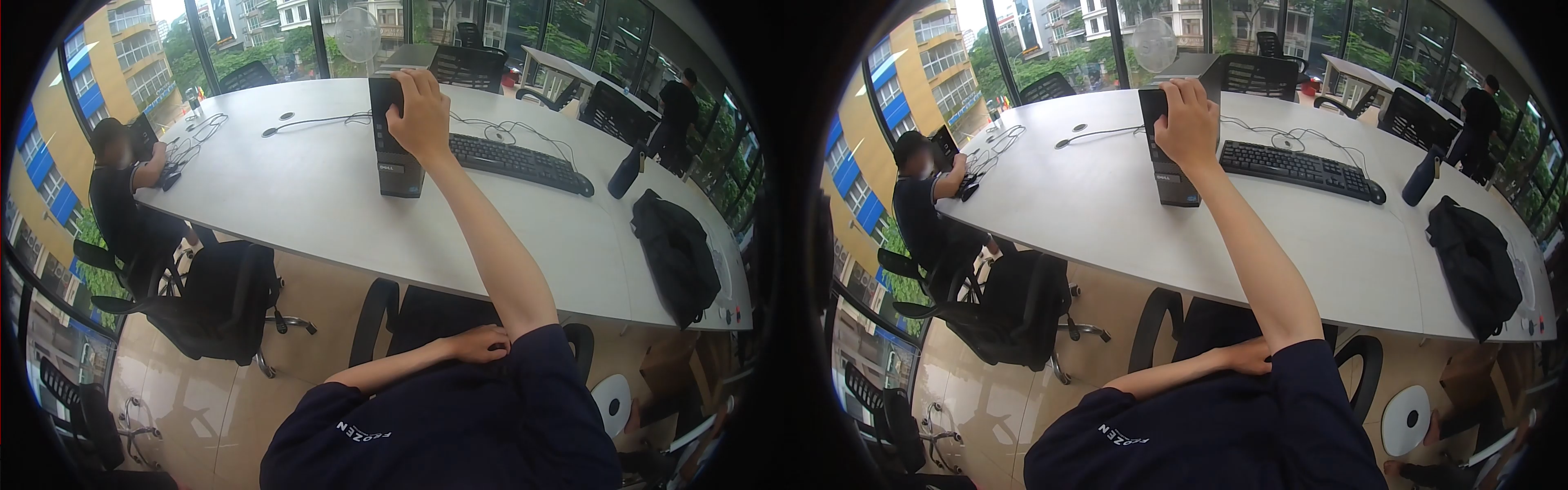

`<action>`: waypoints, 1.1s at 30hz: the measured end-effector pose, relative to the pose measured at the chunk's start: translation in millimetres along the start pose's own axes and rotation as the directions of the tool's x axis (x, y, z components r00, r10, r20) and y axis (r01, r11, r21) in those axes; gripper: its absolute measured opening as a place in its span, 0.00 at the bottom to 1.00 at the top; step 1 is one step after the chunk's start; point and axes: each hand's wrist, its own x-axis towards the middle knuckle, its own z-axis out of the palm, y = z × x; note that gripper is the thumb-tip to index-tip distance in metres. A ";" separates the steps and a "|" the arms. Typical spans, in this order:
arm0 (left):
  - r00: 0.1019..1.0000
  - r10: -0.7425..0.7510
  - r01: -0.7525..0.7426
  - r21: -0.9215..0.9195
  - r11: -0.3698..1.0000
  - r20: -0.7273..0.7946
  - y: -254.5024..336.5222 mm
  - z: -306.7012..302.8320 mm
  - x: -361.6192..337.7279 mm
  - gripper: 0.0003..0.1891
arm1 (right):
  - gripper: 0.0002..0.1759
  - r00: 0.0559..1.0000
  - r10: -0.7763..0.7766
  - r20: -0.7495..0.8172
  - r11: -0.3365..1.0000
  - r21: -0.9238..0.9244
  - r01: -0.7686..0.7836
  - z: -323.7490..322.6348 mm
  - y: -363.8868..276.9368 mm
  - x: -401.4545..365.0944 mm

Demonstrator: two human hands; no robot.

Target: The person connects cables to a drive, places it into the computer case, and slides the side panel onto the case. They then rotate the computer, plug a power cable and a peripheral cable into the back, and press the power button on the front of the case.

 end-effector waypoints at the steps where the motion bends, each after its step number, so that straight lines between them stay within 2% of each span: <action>1: 1.000 -0.002 0.002 0.006 1.000 -0.001 0.7 -0.2 -0.2 0.11 | 0.29 0.999 0.007 0.031 1.000 0.007 -0.007 -1.0 0.5 0.0; 6: 1.000 -0.006 0.006 0.011 1.000 -0.001 0.6 -0.3 0.3 0.11 | 0.29 0.998 0.018 0.064 1.000 0.013 -0.019 -1.9 -0.5 -0.1; 8: 1.000 -0.016 0.016 0.011 1.000 0.006 -1.2 0.5 0.5 0.11 | 0.29 1.000 -0.006 0.000 1.000 -0.011 0.006 -0.4 -0.7 -0.3; 11: 1.000 0.008 -0.007 0.016 1.000 -0.010 -2.2 1.5 0.5 0.11 | 0.29 1.000 -0.008 0.000 1.000 -0.009 0.008 0.0 -0.5 -0.6; 14: 1.000 -0.005 0.005 0.002 1.000 0.000 -1.6 0.7 0.0 0.11 | 0.30 0.998 0.005 0.059 1.000 0.003 -0.005 -0.4 1.3 -0.6; 24: 1.000 -0.001 0.001 0.024 1.000 0.005 -5.2 1.9 -1.2 0.11 | 0.29 0.999 0.002 0.053 1.000 0.016 -0.002 -1.5 0.7 -0.3; 30: 1.000 -0.024 0.025 0.078 0.997 -0.014 -6.0 4.6 -2.9 0.10 | 0.24 0.999 0.013 0.053 1.000 0.014 -0.013 -1.1 3.6 3.5; 33: 1.000 -0.019 0.020 0.078 0.997 -0.010 3.1 -1.3 -3.6 0.10 | 0.17 0.997 -0.070 0.035 0.997 -0.032 0.071 -2.0 9.9 8.8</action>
